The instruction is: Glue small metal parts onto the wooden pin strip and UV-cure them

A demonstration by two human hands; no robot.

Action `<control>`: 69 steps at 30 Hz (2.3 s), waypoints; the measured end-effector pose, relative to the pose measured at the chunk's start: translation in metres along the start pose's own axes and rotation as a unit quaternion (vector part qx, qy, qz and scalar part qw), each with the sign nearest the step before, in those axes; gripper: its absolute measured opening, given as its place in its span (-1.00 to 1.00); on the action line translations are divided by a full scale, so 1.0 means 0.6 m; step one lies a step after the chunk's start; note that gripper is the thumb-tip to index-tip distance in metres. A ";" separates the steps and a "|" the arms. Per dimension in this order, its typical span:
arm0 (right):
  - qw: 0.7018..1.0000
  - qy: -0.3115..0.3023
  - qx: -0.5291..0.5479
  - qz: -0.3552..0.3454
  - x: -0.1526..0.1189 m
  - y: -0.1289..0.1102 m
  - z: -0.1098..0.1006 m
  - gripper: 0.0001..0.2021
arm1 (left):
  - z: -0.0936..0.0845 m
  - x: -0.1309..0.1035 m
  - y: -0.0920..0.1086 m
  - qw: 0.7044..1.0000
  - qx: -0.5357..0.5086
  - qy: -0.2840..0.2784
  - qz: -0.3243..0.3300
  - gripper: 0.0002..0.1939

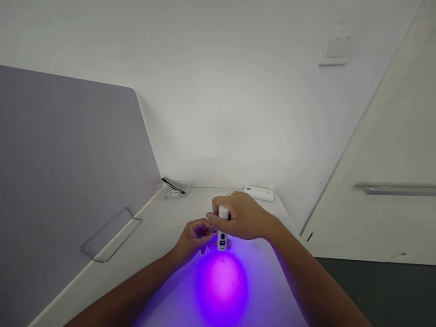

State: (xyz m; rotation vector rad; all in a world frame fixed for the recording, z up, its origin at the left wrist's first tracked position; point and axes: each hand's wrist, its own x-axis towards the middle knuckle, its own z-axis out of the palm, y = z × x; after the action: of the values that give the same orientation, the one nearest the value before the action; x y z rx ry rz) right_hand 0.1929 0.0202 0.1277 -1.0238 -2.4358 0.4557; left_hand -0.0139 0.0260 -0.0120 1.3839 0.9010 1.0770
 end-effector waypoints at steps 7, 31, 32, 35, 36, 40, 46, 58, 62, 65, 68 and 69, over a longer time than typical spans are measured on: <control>0.995 0.089 0.009 0.032 0.010 -0.005 0.024 -0.75 | 0.001 -0.006 0.013 0.999 0.032 0.001 -0.025 -0.65; 0.992 0.117 -0.043 0.010 0.014 0.009 0.037 -0.77 | 0.002 -0.004 0.011 0.998 0.056 -0.007 -0.023 -0.58; 0.989 0.133 -0.062 0.013 0.016 0.014 0.038 -0.77 | 0.003 -0.004 0.011 0.998 0.051 -0.012 -0.019 -0.58; 0.980 0.164 -0.114 0.024 0.020 0.031 0.036 -0.76 | 0.002 -0.001 0.006 0.999 0.032 -0.021 -0.016 -0.59; 0.978 0.167 -0.126 0.028 0.020 0.036 0.034 -0.77 | 0.002 -0.001 0.004 0.999 0.026 -0.019 -0.016 -0.60; 0.986 0.113 -0.125 0.020 0.015 0.049 0.019 -0.81 | 0.001 0.000 -0.002 1.000 0.008 -0.013 -0.007 -0.62; 0.999 -0.024 -0.010 -0.026 0.000 0.020 -0.004 -0.79 | 0.001 -0.001 -0.001 1.000 0.004 -0.009 -0.007 -0.61; 0.986 0.158 -0.056 0.011 0.015 0.033 0.032 -0.82 | 0.000 -0.001 0.007 0.999 0.045 -0.025 -0.012 -0.62; 0.988 0.135 -0.075 0.005 0.011 0.047 0.019 -0.81 | -0.001 -0.001 -0.001 1.000 0.018 -0.014 -0.006 -0.61; 0.995 0.087 -0.048 -0.028 0.007 0.043 0.010 -0.76 | -0.002 -0.001 -0.004 1.000 0.009 -0.010 -0.003 -0.62; 0.998 0.038 0.017 -0.054 0.005 0.027 0.009 -0.74 | -0.002 -0.001 -0.004 1.000 0.010 -0.013 -0.003 -0.63; 0.997 0.035 0.035 -0.059 0.006 0.020 0.013 -0.74 | -0.002 -0.002 -0.003 1.000 0.011 -0.008 -0.002 -0.63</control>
State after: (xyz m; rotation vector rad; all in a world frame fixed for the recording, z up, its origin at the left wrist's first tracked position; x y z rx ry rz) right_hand 0.1937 0.0297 0.1168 -0.8488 -2.3851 0.4538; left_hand -0.0154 0.0255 -0.0138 1.4069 0.9049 1.0545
